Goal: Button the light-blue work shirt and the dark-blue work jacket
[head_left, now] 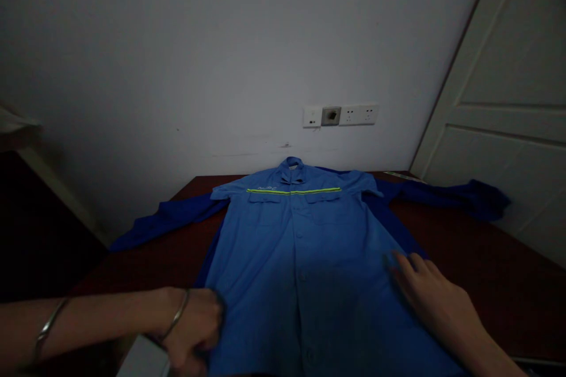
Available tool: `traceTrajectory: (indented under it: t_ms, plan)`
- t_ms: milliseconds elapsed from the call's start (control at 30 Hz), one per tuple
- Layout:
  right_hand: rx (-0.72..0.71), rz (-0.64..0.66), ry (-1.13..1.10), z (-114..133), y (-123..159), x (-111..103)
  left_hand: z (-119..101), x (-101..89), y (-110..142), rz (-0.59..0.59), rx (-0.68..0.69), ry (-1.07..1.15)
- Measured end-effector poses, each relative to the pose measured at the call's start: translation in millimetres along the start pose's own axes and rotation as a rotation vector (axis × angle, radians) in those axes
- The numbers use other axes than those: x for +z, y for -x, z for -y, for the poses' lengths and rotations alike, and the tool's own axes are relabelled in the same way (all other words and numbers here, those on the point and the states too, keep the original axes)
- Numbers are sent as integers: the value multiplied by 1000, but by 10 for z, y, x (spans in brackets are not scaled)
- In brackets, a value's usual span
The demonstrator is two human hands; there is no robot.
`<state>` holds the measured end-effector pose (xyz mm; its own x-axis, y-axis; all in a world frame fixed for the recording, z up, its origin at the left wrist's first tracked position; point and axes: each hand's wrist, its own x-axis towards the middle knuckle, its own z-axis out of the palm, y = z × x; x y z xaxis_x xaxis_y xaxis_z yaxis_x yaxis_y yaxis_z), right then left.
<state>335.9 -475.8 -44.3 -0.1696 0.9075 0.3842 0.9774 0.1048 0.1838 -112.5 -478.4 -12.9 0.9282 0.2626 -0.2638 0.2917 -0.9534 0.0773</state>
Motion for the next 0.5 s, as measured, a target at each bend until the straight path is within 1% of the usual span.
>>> traceTrajectory:
  t_ms: [67, 100, 133, 167, 200, 267, 300, 367, 433, 500]
  plan:
    - [-260, -110, -142, 297, 60, -155, 178, -89, -139, 70, -26, 356]
    - [-419, -167, -218, 462, 96, -217, 301, -144, -226, 84, -81, 479]
    - [-578, -213, -282, 626, 133, -264, 444, -199, -318, 62, -174, 532]
    - [-705, -233, -329, 781, 167, -292, 601, -249, -410, 18, -287, 532]
    - [-795, -261, -353, 920, 198, -299, 765, -291, -492, -47, -425, 471]
    - [-883, -304, -350, 1134, 245, -260, 1096, -351, -605, -118, -687, 246]
    - [-893, -316, -336, 1206, 262, -220, 1252, -371, -627, -107, -819, 124]
    - [-877, -333, -315, 1294, 288, -129, 1526, -396, -609, -52, -1013, -76]
    - [-861, -350, -311, 1328, 302, -56, 1739, -410, -536, -6, -1152, -133]
    - [-878, -361, -321, 1331, 301, -29, 1891, -417, -454, 2, -1268, -75]
